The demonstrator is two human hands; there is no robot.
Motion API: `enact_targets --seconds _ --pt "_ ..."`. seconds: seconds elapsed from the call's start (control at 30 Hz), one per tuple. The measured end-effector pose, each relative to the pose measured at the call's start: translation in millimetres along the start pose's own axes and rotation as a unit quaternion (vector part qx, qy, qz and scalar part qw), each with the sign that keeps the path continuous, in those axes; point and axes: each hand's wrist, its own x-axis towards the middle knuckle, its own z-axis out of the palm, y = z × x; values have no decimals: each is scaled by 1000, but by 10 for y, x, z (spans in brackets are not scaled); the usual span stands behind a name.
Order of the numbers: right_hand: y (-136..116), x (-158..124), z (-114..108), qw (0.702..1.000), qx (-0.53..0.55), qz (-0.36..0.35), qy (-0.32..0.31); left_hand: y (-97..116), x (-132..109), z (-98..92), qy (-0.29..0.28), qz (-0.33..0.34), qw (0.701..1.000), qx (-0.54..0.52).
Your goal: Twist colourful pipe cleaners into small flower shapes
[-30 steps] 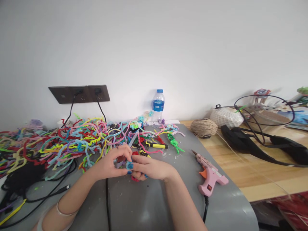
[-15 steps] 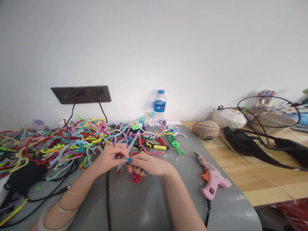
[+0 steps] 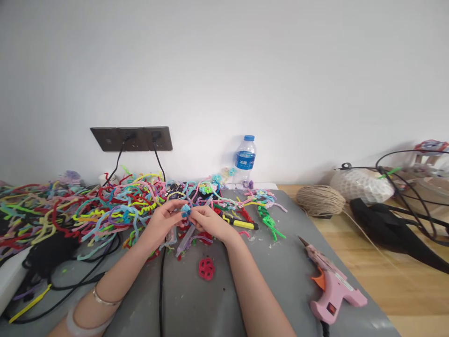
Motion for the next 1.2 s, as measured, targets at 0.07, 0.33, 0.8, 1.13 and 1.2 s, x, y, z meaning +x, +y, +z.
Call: enact_targets --seconds 0.07,0.33,0.8,1.13,1.2 --pt "26 6 0 999 -40 -14 -1 -3 1 19 12 3 1000 3" --pt "40 -34 2 985 -111 -108 81 -68 33 -9 43 -7 999 -15" --pt "60 -65 -26 974 148 -89 147 -51 24 -45 59 7 998 3" --pt "22 -106 -18 966 221 -47 130 41 -23 -42 31 106 988 104" --pt "31 -88 -4 966 209 -56 141 32 -30 -23 31 107 988 103"
